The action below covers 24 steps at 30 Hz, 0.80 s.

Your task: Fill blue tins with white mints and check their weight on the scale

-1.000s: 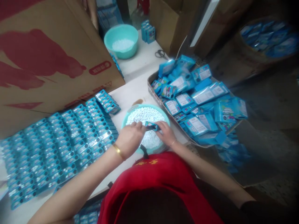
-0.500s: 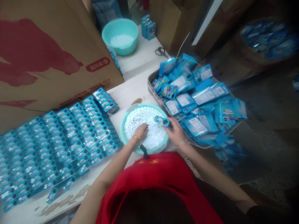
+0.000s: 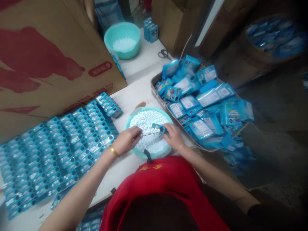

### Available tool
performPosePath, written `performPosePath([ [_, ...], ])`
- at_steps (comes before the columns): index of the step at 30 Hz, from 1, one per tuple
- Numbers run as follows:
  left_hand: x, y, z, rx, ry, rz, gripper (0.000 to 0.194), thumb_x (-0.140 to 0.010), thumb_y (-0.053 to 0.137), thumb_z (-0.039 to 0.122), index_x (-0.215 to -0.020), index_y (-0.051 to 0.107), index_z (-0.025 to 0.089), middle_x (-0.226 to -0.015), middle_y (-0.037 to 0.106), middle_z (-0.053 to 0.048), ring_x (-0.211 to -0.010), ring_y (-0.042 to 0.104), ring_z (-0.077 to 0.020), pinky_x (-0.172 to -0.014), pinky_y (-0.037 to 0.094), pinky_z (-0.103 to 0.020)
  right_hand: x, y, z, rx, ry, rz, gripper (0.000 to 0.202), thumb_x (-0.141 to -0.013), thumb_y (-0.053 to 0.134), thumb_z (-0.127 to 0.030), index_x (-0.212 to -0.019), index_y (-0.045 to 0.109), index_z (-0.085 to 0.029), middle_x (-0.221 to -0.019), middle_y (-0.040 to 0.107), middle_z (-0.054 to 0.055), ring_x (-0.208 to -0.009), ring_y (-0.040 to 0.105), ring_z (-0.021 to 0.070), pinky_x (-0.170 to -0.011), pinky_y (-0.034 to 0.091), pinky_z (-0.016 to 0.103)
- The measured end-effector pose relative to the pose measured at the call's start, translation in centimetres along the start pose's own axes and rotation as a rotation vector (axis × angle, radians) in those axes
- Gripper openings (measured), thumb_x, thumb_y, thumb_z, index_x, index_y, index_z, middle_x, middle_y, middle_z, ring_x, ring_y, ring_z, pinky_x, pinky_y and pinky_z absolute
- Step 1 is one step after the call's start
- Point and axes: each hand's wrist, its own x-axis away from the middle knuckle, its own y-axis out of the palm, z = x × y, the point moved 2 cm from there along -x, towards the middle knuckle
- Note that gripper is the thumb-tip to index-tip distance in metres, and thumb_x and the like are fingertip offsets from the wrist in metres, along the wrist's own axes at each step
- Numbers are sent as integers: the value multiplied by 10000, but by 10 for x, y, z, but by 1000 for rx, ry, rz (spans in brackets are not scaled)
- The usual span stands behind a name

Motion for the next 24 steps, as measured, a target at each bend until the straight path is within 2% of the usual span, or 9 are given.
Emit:
performPosePath([
  [4, -10, -12, 44, -372, -99, -124, 219, -923, 379, 211, -929, 591, 156, -897, 579, -95, -794, 557, -201, -653, 457, -311, 2, 10, -8, -20, -48, -12, 479, -780, 513, -109, -1249, 535, -207, -1158, 598, 130, -1110, 554, 287, -967, 479, 489],
  [8, -12, -21, 81, -470, -72, -111, 272, -887, 332, 91, -888, 597, 153, -846, 562, -107, -806, 540, -227, -680, 464, -349, 4, 14, -7, -34, -56, -19, 479, -799, 508, -122, -1268, 523, -218, -1159, 601, 124, -1112, 551, 282, -964, 484, 483],
  [10, -8, -26, 81, -457, -50, -59, 281, -888, 325, 97, -914, 596, 167, -829, 553, -95, -808, 533, -225, -696, 462, -349, 5, 12, -4, -38, -47, -15, 472, -807, 510, -137, -1271, 519, -223, -1167, 603, 120, -1120, 550, 279, -973, 479, 485],
  [13, -2, -23, 45, -455, -134, -4, 234, -893, 355, 152, -938, 582, 179, -855, 555, -89, -801, 537, -219, -671, 447, -325, 7, 5, 1, -34, -15, 7, 439, -818, 524, -163, -1253, 526, -222, -1172, 604, 119, -1124, 554, 270, -983, 475, 475],
  [15, -2, -2, 5, -420, -242, -52, 193, -892, 384, 195, -930, 572, 176, -891, 565, -97, -793, 548, -221, -653, 437, -319, 8, -1, 4, -36, 16, 21, 406, -833, 538, -188, -1238, 533, -219, -1175, 599, 123, -1125, 556, 264, -982, 477, 459],
  [17, -6, 33, -32, -302, -363, -144, 175, -873, 393, 169, -902, 566, 155, -905, 573, -115, -807, 564, -234, -673, 440, -332, 8, -7, 7, -44, 40, 31, 380, -851, 547, -211, -1231, 534, -212, -1178, 595, 128, -1132, 554, 258, -986, 475, 444],
  [18, -10, 53, -45, -266, -373, -167, 164, -857, 403, 149, -879, 566, 152, -895, 580, -114, -813, 573, -232, -689, 446, -333, 8, -9, 7, -48, 48, 39, 373, -857, 551, -220, -1230, 533, -209, -1180, 594, 131, -1136, 553, 256, -987, 474, 438],
  [21, -26, 110, -61, -180, -361, -157, 154, -865, 415, 170, -898, 565, 161, -945, 594, -108, -879, 586, -221, -751, 457, -327, 8, -14, 8, -56, 69, 51, 368, -861, 568, -235, -1225, 537, -199, -1181, 593, 137, -1140, 553, 253, -982, 475, 424],
  [24, -40, 145, -59, -79, -326, -105, 157, -879, 421, 203, -948, 561, 181, -984, 604, -90, -932, 587, -201, -816, 459, -321, 6, -15, 9, -66, 104, 69, 356, -859, 582, -255, -1208, 547, -197, -1153, 600, 135, -1115, 567, 253, -958, 488, 416],
])
